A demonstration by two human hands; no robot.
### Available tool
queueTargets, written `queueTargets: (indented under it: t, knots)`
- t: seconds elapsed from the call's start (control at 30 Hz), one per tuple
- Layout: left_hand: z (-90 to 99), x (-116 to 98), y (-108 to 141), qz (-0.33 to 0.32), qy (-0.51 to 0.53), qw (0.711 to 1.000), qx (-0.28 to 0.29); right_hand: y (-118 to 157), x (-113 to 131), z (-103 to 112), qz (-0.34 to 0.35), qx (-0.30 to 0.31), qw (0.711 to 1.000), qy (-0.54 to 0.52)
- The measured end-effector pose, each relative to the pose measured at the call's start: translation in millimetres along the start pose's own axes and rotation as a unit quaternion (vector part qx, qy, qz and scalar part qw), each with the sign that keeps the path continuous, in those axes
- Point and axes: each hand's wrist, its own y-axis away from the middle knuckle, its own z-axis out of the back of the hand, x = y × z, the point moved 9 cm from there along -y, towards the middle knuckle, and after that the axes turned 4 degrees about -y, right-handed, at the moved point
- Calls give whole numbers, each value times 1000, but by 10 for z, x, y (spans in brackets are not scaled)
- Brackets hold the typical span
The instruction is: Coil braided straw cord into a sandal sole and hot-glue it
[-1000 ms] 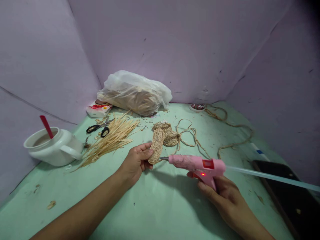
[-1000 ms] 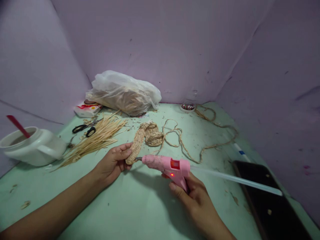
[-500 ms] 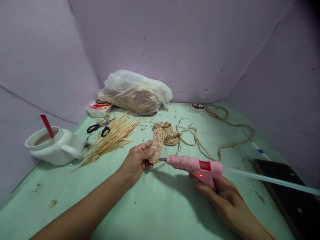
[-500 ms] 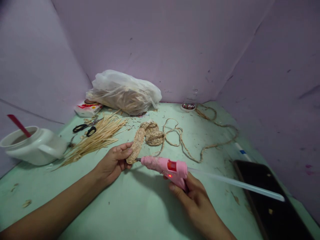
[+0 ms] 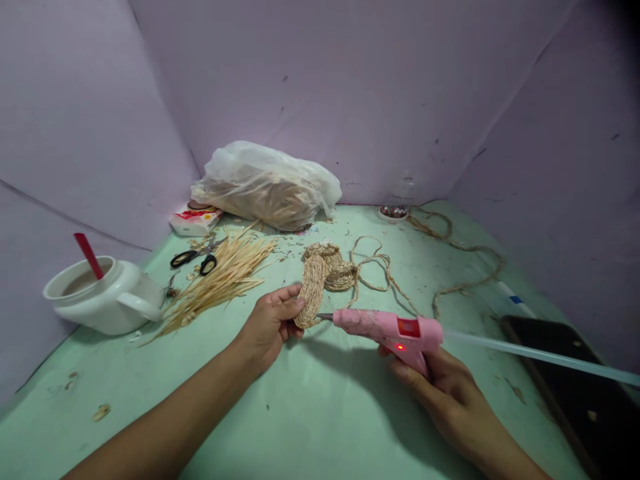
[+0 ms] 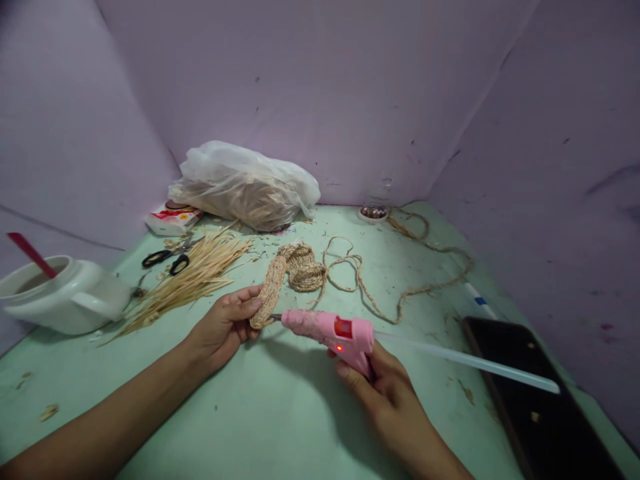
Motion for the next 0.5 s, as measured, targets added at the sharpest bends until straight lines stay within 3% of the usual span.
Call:
queueTargets:
  t: [0.5]
  knots:
    - [-23,-9,6,-1,-7,1000,13,-17,-57,38,-23,-12,1000,-16]
